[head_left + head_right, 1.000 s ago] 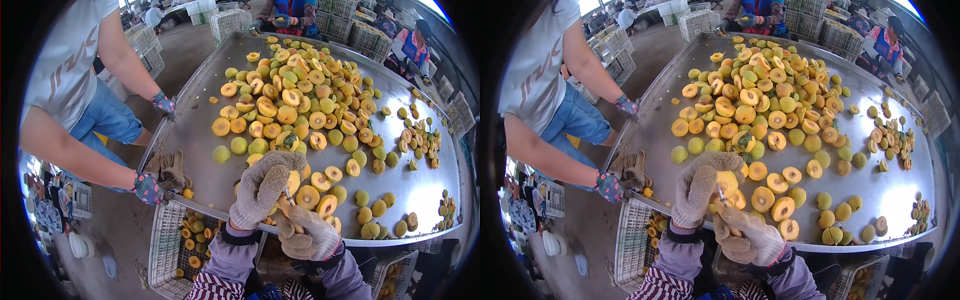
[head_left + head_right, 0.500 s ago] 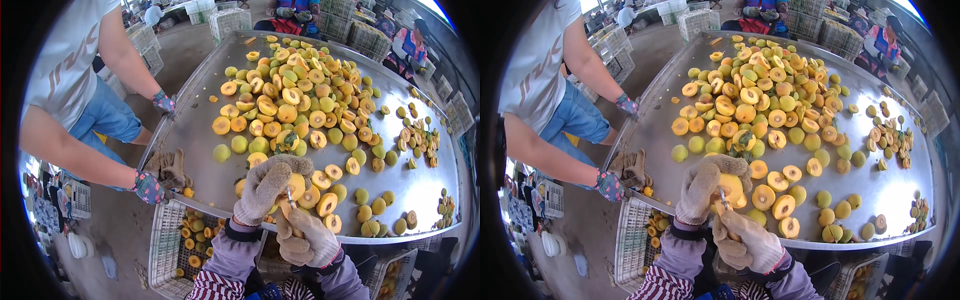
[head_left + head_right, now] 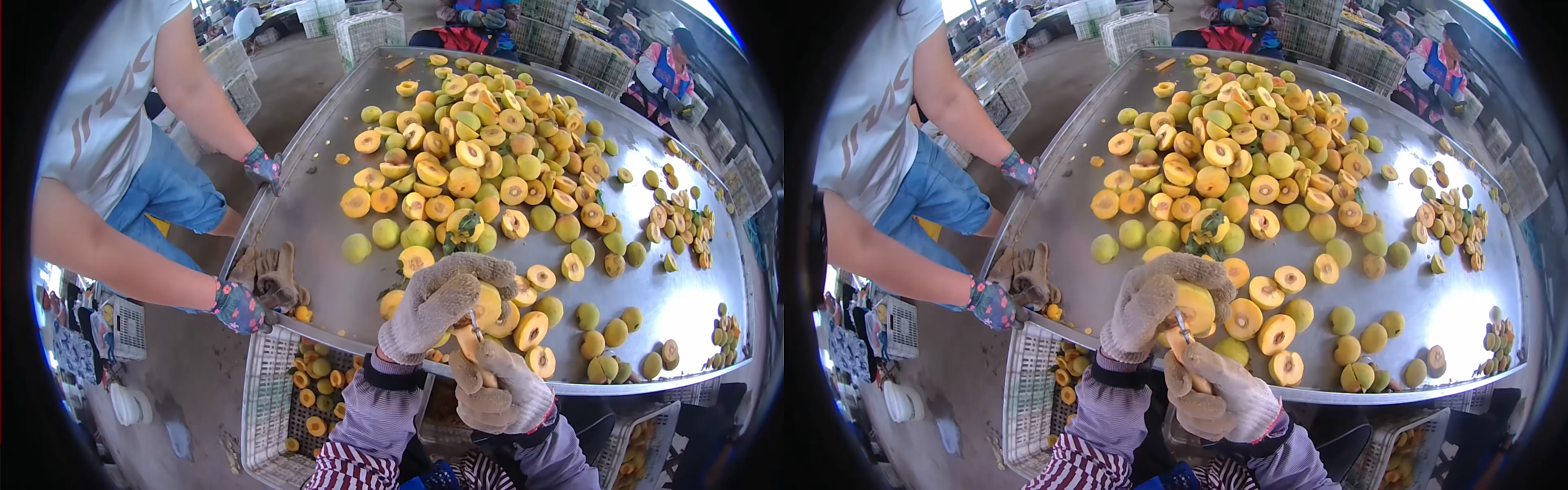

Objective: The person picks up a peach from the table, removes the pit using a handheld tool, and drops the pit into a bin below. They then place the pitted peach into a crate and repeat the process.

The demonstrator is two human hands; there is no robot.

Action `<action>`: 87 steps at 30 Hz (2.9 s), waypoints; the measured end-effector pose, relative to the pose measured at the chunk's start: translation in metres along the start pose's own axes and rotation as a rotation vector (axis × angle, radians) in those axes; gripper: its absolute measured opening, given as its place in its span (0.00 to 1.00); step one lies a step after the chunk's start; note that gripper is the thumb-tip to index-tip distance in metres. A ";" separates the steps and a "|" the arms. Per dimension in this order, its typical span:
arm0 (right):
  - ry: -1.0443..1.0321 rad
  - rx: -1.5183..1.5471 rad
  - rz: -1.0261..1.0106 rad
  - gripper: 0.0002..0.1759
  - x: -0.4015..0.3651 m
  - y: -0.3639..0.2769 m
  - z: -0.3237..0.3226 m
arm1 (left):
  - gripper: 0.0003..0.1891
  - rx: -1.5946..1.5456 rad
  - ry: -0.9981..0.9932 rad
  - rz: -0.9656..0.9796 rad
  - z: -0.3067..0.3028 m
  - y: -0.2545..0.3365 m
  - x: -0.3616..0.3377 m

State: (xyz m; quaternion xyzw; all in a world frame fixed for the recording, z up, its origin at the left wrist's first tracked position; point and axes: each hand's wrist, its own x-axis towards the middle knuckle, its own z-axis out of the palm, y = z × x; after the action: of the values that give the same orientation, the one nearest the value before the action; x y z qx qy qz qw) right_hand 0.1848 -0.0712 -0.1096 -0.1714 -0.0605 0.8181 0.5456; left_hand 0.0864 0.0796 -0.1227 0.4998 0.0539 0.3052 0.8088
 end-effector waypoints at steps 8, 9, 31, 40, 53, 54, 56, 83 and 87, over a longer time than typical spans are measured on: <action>0.058 -0.106 -0.051 0.23 -0.001 0.007 0.001 | 0.29 -0.022 0.131 0.121 0.011 -0.019 -0.007; 0.080 -0.121 -0.066 0.24 -0.002 0.008 0.000 | 0.29 -0.116 0.125 0.059 0.013 -0.016 -0.008; 0.729 -0.602 -0.256 0.14 -0.021 -0.001 0.027 | 0.33 -0.506 0.288 -0.004 0.015 -0.027 0.009; 0.847 -0.739 -0.399 0.13 -0.025 -0.007 -0.007 | 0.35 -0.300 0.350 0.058 -0.012 -0.022 0.010; 0.918 -0.960 -0.484 0.12 -0.047 0.019 -0.050 | 0.37 -0.296 0.192 -0.089 -0.007 0.005 -0.063; 0.923 -0.937 -0.497 0.12 -0.050 0.021 -0.045 | 0.34 -0.078 0.221 -0.121 -0.002 0.023 -0.078; 0.941 -0.935 -0.491 0.12 -0.059 0.025 -0.050 | 0.28 0.177 0.293 -0.223 -0.013 0.045 -0.112; 1.008 -0.879 -0.477 0.11 -0.121 0.042 -0.050 | 0.15 1.867 -0.406 -0.470 -0.018 -0.076 -0.034; 0.972 -0.852 -0.480 0.10 -0.119 0.049 -0.051 | 0.13 0.562 0.203 -0.601 -0.007 -0.051 -0.056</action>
State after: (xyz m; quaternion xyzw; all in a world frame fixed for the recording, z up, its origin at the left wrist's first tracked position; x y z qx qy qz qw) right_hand 0.2011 -0.2034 -0.1460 -0.7004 -0.1616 0.4097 0.5617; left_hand 0.0607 0.0380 -0.1817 0.6305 0.3578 0.0770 0.6845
